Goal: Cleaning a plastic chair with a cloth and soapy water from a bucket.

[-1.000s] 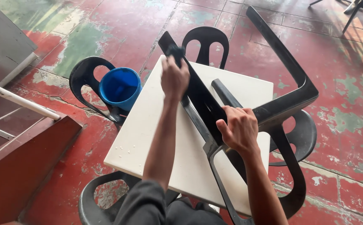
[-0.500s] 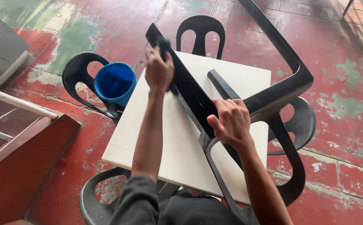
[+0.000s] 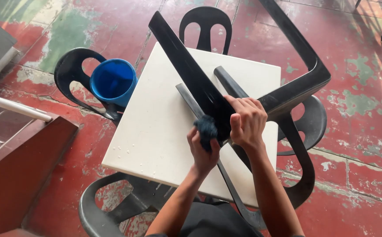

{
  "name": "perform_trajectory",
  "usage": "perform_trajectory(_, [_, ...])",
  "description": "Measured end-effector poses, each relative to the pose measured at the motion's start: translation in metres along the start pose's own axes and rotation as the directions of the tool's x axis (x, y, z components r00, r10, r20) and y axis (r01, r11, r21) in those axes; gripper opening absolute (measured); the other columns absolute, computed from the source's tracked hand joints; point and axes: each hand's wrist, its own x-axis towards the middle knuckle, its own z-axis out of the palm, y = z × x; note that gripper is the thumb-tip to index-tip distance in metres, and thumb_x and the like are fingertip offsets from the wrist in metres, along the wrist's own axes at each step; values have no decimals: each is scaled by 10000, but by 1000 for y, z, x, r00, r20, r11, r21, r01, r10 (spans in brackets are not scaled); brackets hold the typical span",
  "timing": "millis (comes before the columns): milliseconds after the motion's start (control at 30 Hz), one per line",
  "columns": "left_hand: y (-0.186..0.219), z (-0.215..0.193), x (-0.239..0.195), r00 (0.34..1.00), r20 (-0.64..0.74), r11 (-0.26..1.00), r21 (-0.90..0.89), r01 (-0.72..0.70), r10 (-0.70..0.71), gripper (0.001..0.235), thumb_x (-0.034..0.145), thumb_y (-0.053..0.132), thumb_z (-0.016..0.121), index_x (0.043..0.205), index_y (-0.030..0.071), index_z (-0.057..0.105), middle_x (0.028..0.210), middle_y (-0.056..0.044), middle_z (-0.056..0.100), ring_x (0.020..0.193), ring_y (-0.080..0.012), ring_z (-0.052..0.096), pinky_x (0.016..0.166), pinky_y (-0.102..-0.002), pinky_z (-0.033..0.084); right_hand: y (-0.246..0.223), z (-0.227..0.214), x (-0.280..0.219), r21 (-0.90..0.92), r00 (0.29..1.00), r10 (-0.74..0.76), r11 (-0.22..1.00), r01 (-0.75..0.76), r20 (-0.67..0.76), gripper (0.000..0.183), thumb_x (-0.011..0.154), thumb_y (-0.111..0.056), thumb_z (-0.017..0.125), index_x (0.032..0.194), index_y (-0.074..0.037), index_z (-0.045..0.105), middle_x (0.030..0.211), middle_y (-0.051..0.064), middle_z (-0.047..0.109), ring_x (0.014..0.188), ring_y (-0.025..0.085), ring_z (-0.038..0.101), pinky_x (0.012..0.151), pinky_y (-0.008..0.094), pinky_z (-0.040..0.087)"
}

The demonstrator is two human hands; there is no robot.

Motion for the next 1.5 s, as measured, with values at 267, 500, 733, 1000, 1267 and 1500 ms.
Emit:
perform_trajectory(267, [-52,-13,-66,971,237,999,19,-31,26,432,970,30,693,1310,-3,428,1374,-270,461,1255,-398,512,1048,-482,463,-10,1,2,28,996,78,997,-77,-45,999,1081,-633,-9,1114,-23,781,924,138,772,890,302,735,976,423,454])
perform_trajectory(500, [-53,-6,-71,934,223,959,-14,-283,279,301,909,110,755,1156,196,606,1301,-134,443,1074,-338,559,821,-435,518,-20,-7,6,16,992,105,994,-104,-67,945,1122,-589,23,1113,-25,782,975,162,767,955,340,727,993,411,465])
perform_trajectory(733, [-56,-43,-126,861,504,997,-28,-72,76,377,933,58,727,1286,121,610,1269,-115,546,1065,-348,627,850,-456,575,21,26,-59,331,817,378,911,-246,-434,555,1097,-355,376,1232,55,725,1130,167,749,666,275,433,691,310,312])
perform_trajectory(1000, [-56,-31,-46,961,271,984,-177,-4,53,321,985,49,706,1290,92,615,1325,-184,543,1098,-369,654,855,-450,590,94,147,-293,447,624,763,505,-738,168,446,1046,-319,511,1387,-35,558,1009,121,596,874,201,585,841,344,457])
perform_trajectory(1267, [-73,-10,-54,929,355,982,-186,-37,102,343,963,70,696,1295,141,652,1336,-208,532,1112,-390,628,916,-455,566,75,142,-245,58,606,733,622,-781,310,665,1068,-547,294,1150,-11,679,899,205,726,877,283,722,741,431,532])
perform_trajectory(1500, [-40,-22,-54,957,283,991,-95,92,-61,358,980,90,698,1330,111,625,1316,-157,561,1131,-389,675,910,-434,606,35,57,-181,19,477,741,532,-846,473,863,991,-670,227,853,57,671,617,151,688,521,215,644,518,370,514])
